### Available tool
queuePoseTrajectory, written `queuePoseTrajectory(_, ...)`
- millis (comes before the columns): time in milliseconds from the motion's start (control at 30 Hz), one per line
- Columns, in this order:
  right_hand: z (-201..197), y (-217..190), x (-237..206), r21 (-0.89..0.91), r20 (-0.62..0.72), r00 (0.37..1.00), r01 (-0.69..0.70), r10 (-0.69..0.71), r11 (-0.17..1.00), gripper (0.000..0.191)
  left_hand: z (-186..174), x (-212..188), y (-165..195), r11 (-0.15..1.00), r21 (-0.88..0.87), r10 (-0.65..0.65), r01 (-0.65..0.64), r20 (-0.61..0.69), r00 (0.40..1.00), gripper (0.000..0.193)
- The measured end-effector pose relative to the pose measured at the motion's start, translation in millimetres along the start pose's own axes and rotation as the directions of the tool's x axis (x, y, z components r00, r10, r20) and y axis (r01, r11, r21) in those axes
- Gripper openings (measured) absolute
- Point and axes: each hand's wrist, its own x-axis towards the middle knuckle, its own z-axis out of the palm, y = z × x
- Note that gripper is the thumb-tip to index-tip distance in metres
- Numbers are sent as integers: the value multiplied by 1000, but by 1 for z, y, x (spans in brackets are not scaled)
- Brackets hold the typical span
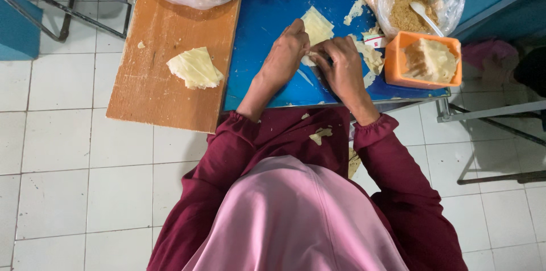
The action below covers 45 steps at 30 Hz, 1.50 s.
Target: The person sits at a low blue table and folds thin dough pieces over a brown sugar filling. They spoon the filling from an orange container onto a dough piece, fold the dough over it, and place the folded piece onto a growing stack, repeating the cycle.
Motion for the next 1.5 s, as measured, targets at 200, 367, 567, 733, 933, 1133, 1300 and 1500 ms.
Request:
queuePoseTrajectory(200, 6, -4, -1, -130, -46, 998, 41, -47, 991, 13, -6, -5, 12, 998, 52, 31, -31, 6, 1000, 22)
queuePoseTrajectory(367, 1, -6, -9, -114, -36, 998, 41, -45, 993, 17, -2, -1, 12, 993, 116, -2, 2, 1, 1000, 16)
queuePoseTrajectory(567, 0, -4, -19, -438, 62, 997, 68, -45, 896, 34, -1, -8, 19, 991, 130, -30, 39, -74, 997, 31)
queuePoseTrajectory(733, 14, 17, -3, -475, 80, 996, 67, -33, 878, 41, -2, -29, 27, 984, 170, -46, 50, -28, 999, 33)
queuePoseTrajectory(933, 8, 37, 21, -296, 55, 998, 49, -35, 954, 55, 0, -46, 29, 936, 346, 50, -59, 35, 998, 41)
queuePoseTrajectory(1133, 2, 19, 21, -51, 50, 996, 74, -71, 996, 31, 1, -47, 31, 956, 290, 33, -44, 41, 999, 37)
queuePoseTrajectory(1300, 2, 20, 21, -82, 37, 990, 139, -137, 987, 27, -1, -46, 35, 953, 298, 35, -52, 62, 997, 37)
queuePoseTrajectory(1500, -12, 50, 64, 263, 339, 916, -310, 213, 914, 32, -2, -45, 37, 948, 310, 48, -66, 65, 997, 39)
